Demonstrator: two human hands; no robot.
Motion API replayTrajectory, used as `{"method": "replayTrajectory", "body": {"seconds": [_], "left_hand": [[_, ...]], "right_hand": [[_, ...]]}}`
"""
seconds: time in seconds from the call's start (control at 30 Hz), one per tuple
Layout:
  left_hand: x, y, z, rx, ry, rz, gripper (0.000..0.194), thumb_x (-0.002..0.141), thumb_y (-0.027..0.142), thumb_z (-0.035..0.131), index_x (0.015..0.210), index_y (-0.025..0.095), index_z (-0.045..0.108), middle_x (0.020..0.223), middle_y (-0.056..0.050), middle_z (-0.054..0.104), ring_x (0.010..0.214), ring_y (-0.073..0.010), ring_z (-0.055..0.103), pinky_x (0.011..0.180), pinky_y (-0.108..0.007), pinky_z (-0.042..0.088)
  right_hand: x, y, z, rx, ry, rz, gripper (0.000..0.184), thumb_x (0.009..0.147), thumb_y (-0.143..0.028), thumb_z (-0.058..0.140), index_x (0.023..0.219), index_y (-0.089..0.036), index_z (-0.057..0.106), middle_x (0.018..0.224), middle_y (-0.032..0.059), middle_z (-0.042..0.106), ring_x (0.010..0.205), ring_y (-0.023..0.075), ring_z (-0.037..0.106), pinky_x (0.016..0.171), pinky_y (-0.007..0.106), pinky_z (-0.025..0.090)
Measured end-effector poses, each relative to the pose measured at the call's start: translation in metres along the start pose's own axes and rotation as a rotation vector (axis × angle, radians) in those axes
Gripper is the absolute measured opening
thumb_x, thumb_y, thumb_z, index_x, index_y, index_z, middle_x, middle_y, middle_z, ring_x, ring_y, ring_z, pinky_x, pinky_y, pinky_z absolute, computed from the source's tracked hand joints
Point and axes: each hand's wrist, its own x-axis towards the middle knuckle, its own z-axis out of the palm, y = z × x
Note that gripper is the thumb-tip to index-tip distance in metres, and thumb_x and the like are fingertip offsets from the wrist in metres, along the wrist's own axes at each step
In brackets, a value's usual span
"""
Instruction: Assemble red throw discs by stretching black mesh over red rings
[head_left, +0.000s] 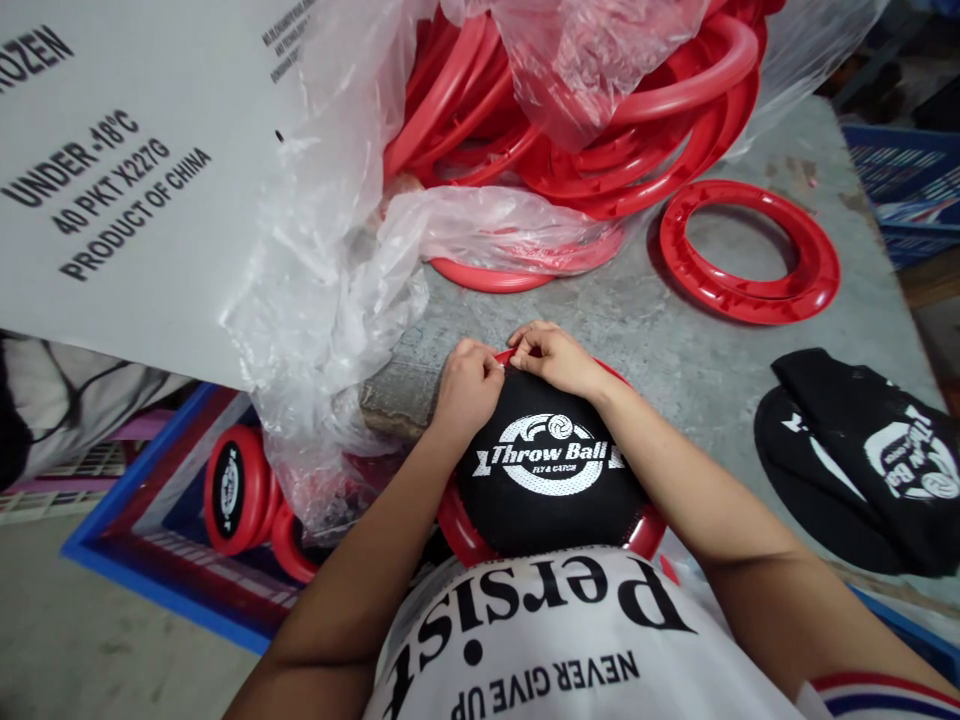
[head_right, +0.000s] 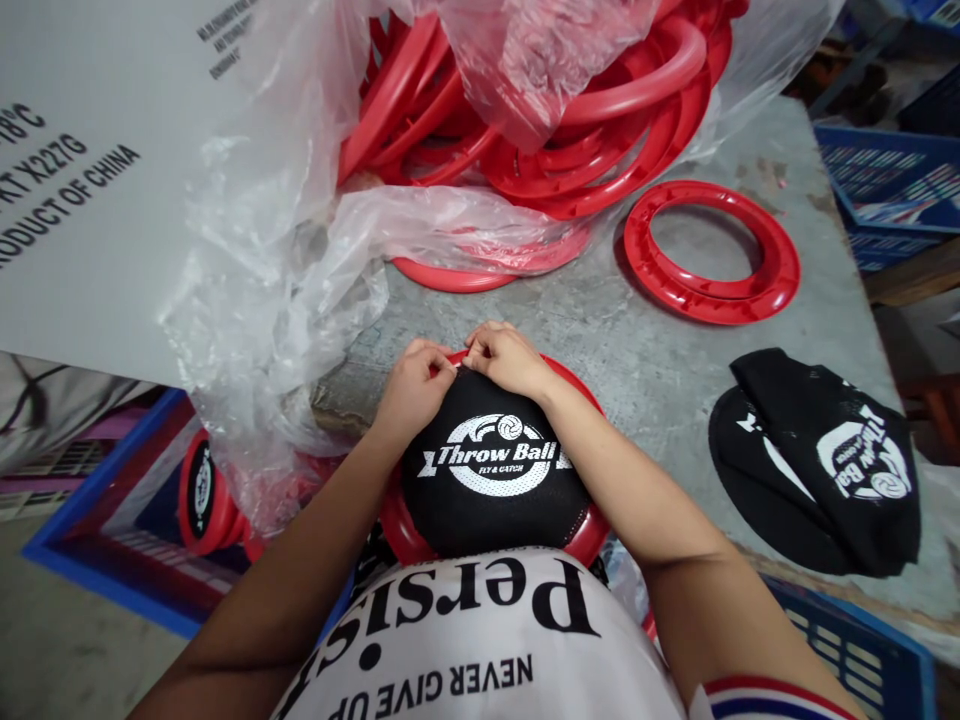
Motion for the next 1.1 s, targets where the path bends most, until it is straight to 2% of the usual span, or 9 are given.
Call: {"method": "replayTrajectory", "body": {"seconds": [0.43,0.63,1.1], "left_hand": [[-0.0007,-0.0009,0.0022,0.017,0.026,0.0,0.021,0.085,0.009,0.052,0.068,0.022,0.054,0.104,-0.007,0.067,0.103,-0.0203,0.063,0.1,-0.037,0.048],[0.0019,-0.0036,0.0029,0.07,-0.005,0.008,0.02,0.084,0.008,0.054,0.069,0.021,0.055,0.103,-0.007,0.065,0.103,-0.0206,0.063,0.1,-0.036,0.048],[0.0047,-0.0072,0.0024,0.04,-0.042,0.016,0.02,0.082,0.008,0.054,0.068,0.021,0.058,0.1,-0.006,0.063,0.102,-0.0203,0.063,0.099,-0.036,0.049]], "right_hand": [[0.0007,0.0003,0.0008,-0.022,0.0,0.006,0.018,0.082,-0.02,0.07,0.066,-0.021,0.061,0.104,0.0047,0.07,0.101,0.023,0.063,0.101,0.042,0.04],[0.0009,-0.0025,0.0031,-0.091,0.009,-0.003,0.02,0.081,-0.014,0.067,0.064,-0.021,0.059,0.103,0.0051,0.071,0.099,0.0231,0.063,0.1,0.041,0.041],[0.001,0.0038,0.0003,0.032,0.003,-0.011,0.016,0.075,-0.013,0.065,0.062,-0.02,0.058,0.099,0.0038,0.07,0.093,0.0193,0.064,0.099,0.036,0.043]]}}
